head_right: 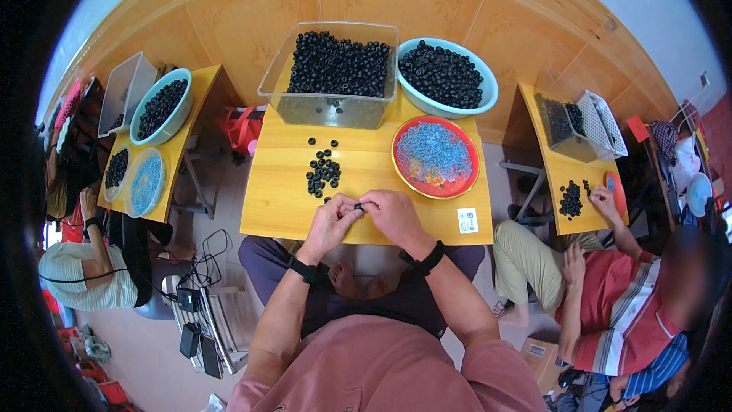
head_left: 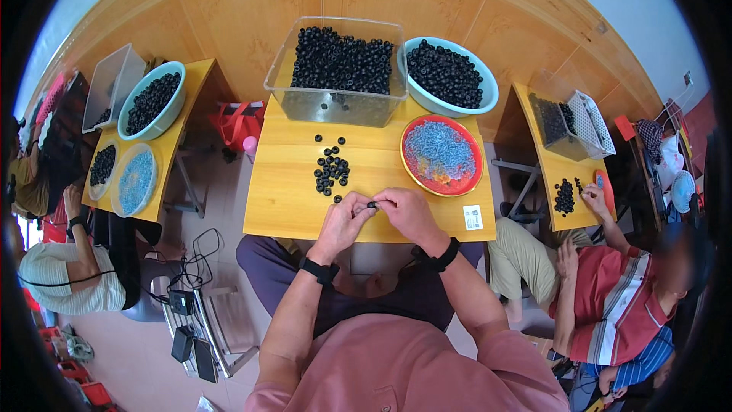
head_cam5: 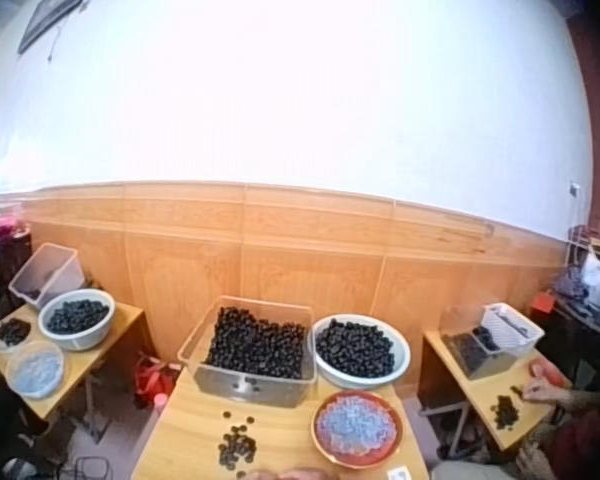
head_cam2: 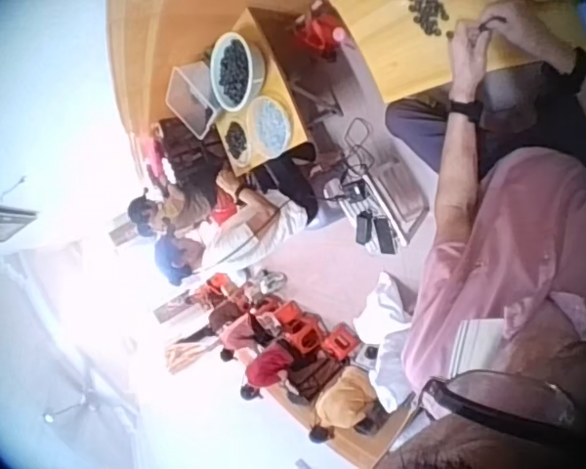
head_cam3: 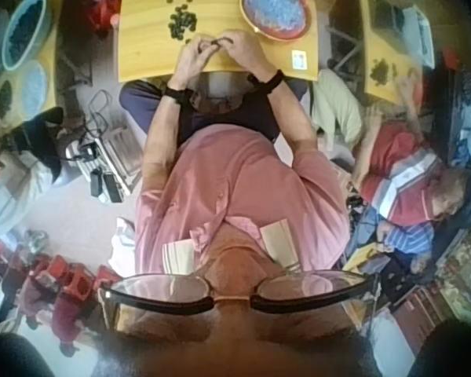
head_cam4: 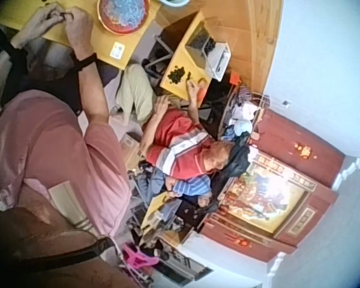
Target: The recorder is sorting small black plastic parts and blue-green objects from containers at a table.
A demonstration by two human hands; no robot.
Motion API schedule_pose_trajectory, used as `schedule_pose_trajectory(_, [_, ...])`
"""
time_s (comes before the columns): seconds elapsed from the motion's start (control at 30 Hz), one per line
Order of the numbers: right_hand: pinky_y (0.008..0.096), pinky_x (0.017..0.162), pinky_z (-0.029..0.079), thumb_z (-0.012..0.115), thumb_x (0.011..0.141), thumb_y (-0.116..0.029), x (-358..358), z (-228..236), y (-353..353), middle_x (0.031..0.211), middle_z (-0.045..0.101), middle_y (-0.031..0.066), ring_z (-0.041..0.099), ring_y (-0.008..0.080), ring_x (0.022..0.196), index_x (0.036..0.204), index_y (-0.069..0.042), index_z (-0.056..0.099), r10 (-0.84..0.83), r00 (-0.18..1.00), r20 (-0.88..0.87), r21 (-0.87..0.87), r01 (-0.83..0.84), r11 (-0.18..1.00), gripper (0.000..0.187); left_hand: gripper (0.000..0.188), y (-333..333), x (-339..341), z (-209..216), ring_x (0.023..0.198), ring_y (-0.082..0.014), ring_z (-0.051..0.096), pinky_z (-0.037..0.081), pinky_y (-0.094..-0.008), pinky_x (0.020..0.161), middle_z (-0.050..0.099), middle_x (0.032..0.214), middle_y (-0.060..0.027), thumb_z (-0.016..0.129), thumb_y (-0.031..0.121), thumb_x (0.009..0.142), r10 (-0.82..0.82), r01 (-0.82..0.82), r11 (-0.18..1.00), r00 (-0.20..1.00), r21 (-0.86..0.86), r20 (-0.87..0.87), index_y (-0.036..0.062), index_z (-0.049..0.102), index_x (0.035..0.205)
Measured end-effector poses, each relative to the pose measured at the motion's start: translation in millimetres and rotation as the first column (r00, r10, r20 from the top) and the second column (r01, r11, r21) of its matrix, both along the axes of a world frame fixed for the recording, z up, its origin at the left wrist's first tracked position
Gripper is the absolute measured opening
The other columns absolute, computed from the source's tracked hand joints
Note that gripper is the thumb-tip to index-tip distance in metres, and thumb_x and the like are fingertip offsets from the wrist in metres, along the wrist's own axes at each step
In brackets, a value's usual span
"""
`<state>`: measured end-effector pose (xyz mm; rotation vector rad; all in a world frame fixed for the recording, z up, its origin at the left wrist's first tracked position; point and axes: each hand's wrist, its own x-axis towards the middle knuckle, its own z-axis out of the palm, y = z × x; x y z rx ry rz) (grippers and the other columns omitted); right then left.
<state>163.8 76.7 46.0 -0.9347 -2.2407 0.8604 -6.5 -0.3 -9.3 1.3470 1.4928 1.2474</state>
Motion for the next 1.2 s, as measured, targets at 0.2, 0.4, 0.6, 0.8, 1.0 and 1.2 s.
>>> schedule_pose_trajectory(0.2, [0.0429,0.071,0.058,0.068,0.089,-0.011,-2.7,-4.3,0.6,0.084,0.074,0.0178,0.073,0.0357,0.078,0.094,-0.003,0.077,-0.028,0.999,0.019,-0.016,0.028,0.999,0.013,0.016,-2.4,0.4,14.3,0.087,-0.0146,0.074,0.057,-0.0297,0.080,0.078,0.094,-0.0120,0.068,0.009,0.100,-0.032,0.031,0.999,0.999,-0.037,-0.033,-0.0033,0.063,0.109])
schedule_pose_trajectory(0.4, [0.0432,0.070,0.058,0.066,0.089,-0.011,-7.6,-6.4,14.9,0.081,0.073,0.0189,0.073,0.0362,0.077,0.093,0.000,0.076,0.010,0.998,0.062,-0.091,-0.004,0.996,0.015,0.019,-1.3,2.2,8.6,0.082,-0.0179,0.074,0.056,-0.0326,0.076,0.077,0.088,-0.0130,0.069,0.014,0.100,0.003,-0.003,1.000,0.999,0.014,0.034,-0.0025,0.063,0.107])
schedule_pose_trajectory(0.6, [0.0426,0.067,0.057,0.064,0.091,-0.006,-12.1,-10.8,-7.6,0.084,0.073,0.0204,0.073,0.0384,0.078,0.098,0.000,0.075,0.028,0.999,0.018,0.094,-0.030,0.995,0.015,0.018,4.1,3.0,-3.3,0.084,-0.0184,0.075,0.057,-0.0333,0.077,0.077,0.088,-0.0146,0.067,0.013,0.100,0.088,-0.082,0.995,0.989,-0.056,0.122,-0.0034,0.062,0.108])
schedule_pose_trajectory(0.8, [0.0421,0.069,0.058,0.065,0.092,-0.010,-5.5,-13.6,-6.5,0.086,0.074,0.0208,0.073,0.0365,0.079,0.099,0.000,0.071,-0.018,1.000,-0.004,0.072,0.018,0.997,0.014,0.021,1.2,0.8,1.5,0.077,-0.0207,0.074,0.056,-0.0347,0.073,0.077,0.087,-0.0127,0.069,0.014,0.098,0.042,-0.041,0.999,0.999,0.013,-0.023,-0.0018,0.062,0.110])
schedule_pose_trajectory(1.0, [0.0349,0.072,0.058,0.071,0.088,-0.007,0.3,-21.3,7.1,0.088,0.077,0.0165,0.076,0.0255,0.078,0.098,0.000,0.070,-0.077,0.993,-0.094,-0.238,0.053,0.970,0.012,0.025,-3.3,7.3,18.2,0.071,-0.0227,0.070,0.055,-0.0343,0.068,0.073,0.083,-0.0120,0.074,0.013,0.095,0.021,-0.018,1.000,0.982,0.016,-0.189,0.0036,0.063,0.116])
schedule_pose_trajectory(1.2, [0.0294,0.072,0.056,0.075,0.087,-0.007,8.7,-30.8,18.6,0.085,0.073,0.0061,0.070,0.0126,0.078,0.098,0.000,0.068,-0.001,0.976,-0.218,-0.478,-0.106,0.872,0.014,0.032,-4.3,11.0,9.3,0.067,-0.0171,0.065,0.053,-0.0322,0.065,0.070,0.080,-0.0085,0.081,0.016,0.091,0.055,-0.029,0.988,0.984,0.152,-0.170,0.0045,0.064,0.116])
